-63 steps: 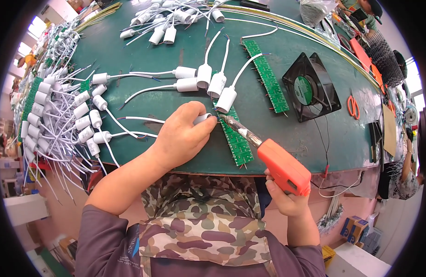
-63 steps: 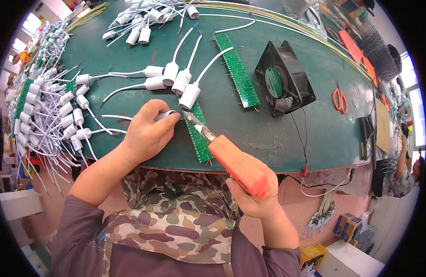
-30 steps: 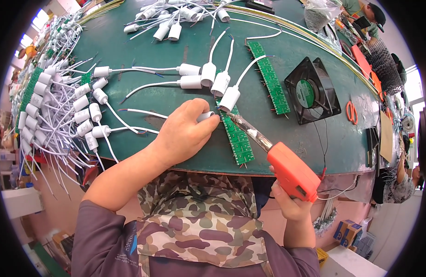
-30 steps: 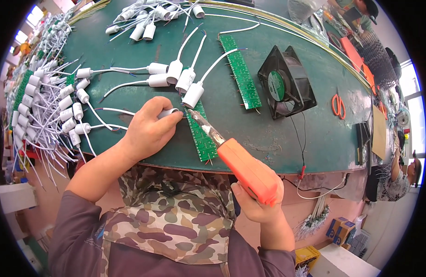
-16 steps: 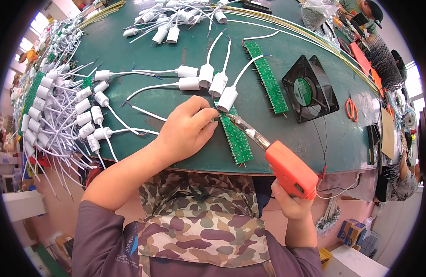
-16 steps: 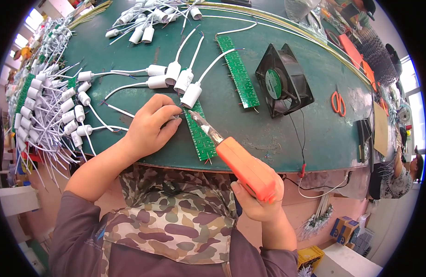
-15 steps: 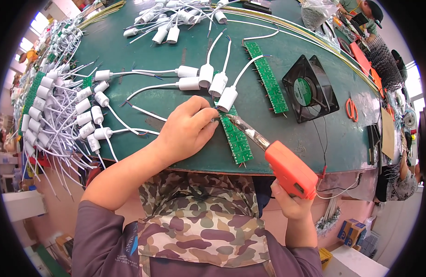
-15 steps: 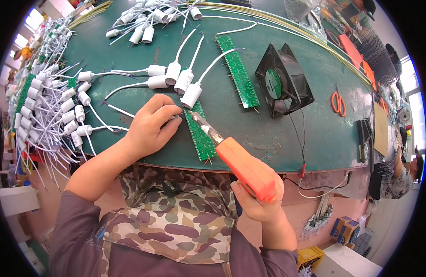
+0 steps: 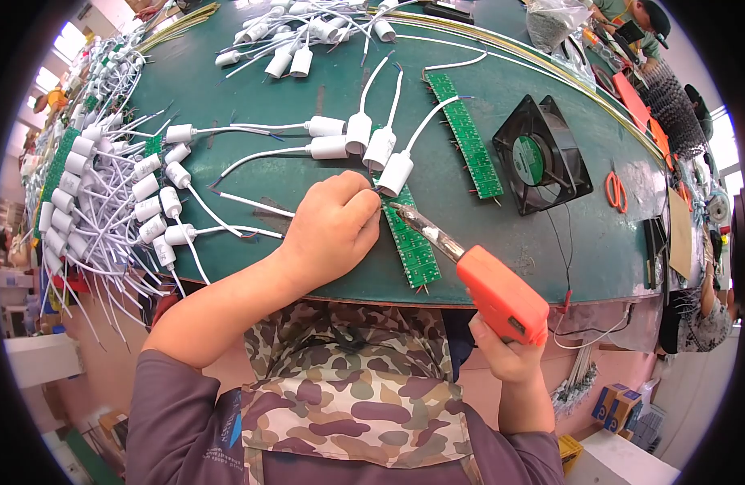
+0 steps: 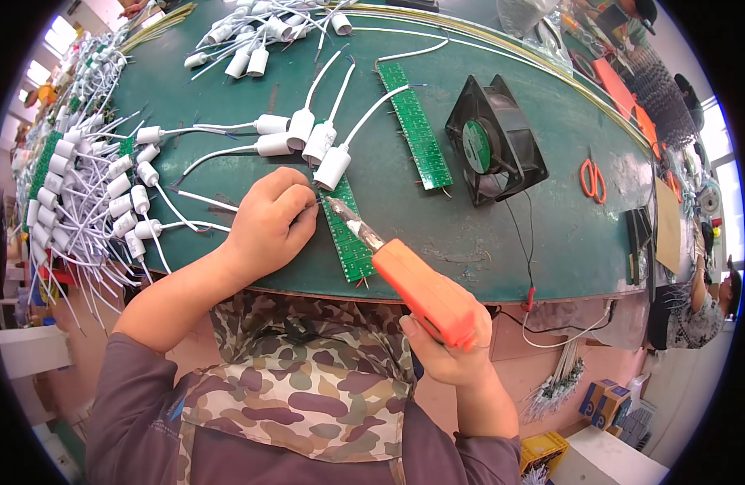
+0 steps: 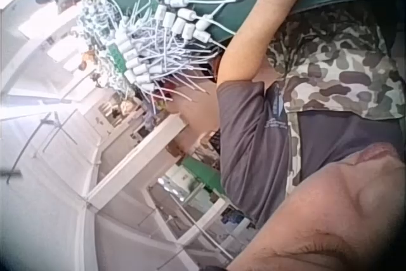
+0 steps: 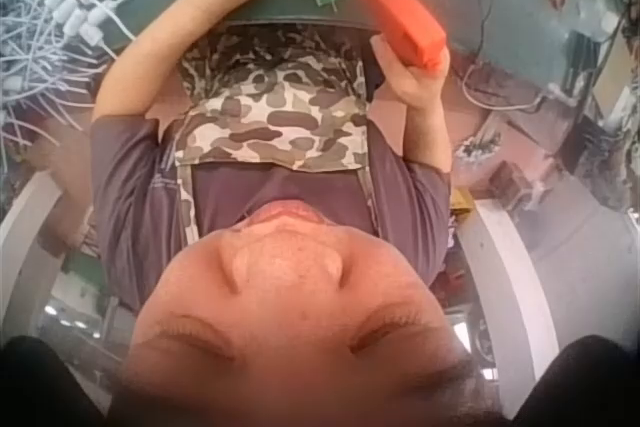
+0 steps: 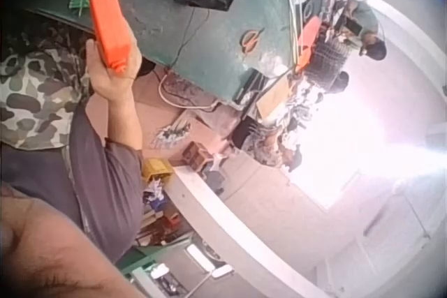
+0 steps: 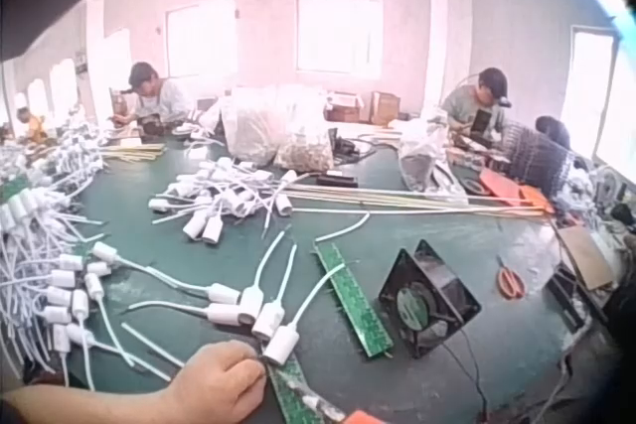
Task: The person solders light bulb components onto a circuit board strip using a soldering iron and solder wire, then trims excess wires with scissors.
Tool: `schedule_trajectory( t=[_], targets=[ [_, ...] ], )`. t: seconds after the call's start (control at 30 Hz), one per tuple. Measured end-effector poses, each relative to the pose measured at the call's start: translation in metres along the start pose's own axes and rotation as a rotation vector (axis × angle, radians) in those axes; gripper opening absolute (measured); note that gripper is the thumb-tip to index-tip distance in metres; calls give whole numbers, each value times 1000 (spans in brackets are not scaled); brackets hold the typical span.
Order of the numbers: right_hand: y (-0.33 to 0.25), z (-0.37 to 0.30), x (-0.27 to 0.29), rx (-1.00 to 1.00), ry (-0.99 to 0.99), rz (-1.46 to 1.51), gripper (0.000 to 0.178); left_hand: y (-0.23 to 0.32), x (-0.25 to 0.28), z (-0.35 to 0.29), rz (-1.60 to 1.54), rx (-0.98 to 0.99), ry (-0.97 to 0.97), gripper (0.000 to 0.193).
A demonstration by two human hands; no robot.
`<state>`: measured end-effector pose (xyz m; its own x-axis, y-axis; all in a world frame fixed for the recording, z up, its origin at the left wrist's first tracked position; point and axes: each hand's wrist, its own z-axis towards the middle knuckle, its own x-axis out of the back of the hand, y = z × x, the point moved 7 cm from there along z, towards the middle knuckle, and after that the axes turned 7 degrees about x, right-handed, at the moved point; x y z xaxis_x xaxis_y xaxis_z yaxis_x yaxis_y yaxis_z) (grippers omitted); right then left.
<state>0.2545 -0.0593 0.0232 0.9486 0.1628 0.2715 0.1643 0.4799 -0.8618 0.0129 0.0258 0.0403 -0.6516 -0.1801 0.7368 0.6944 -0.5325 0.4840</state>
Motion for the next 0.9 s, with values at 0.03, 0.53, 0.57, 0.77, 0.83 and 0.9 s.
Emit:
schedule_trajectory(
  t=[0.03, 0.53, 0.57, 0.77, 0.83, 0.9],
  targets=[
    [1, 0, -1, -10, -2, -3, 44, 0, 0, 0, 1, 1, 0, 12],
    [5, 0, -2, 80, -26, -93, 51, 2, 1, -1, 59, -25, 47, 15],
    [5, 1, -2, 80, -27, -93, 51, 2, 1, -1, 58, -24, 45, 15],
    [-1, 3, -2, 39, -38, -118, 49, 2, 1, 0, 53, -14, 50, 14],
    [-1, 5, -2, 23, -32, -105, 49, 2, 0, 0, 51, -12, 54, 14],
    [0, 3, -1, 5, -49, -107, 49, 2, 0, 0, 47, -8, 52, 14]
  ],
)
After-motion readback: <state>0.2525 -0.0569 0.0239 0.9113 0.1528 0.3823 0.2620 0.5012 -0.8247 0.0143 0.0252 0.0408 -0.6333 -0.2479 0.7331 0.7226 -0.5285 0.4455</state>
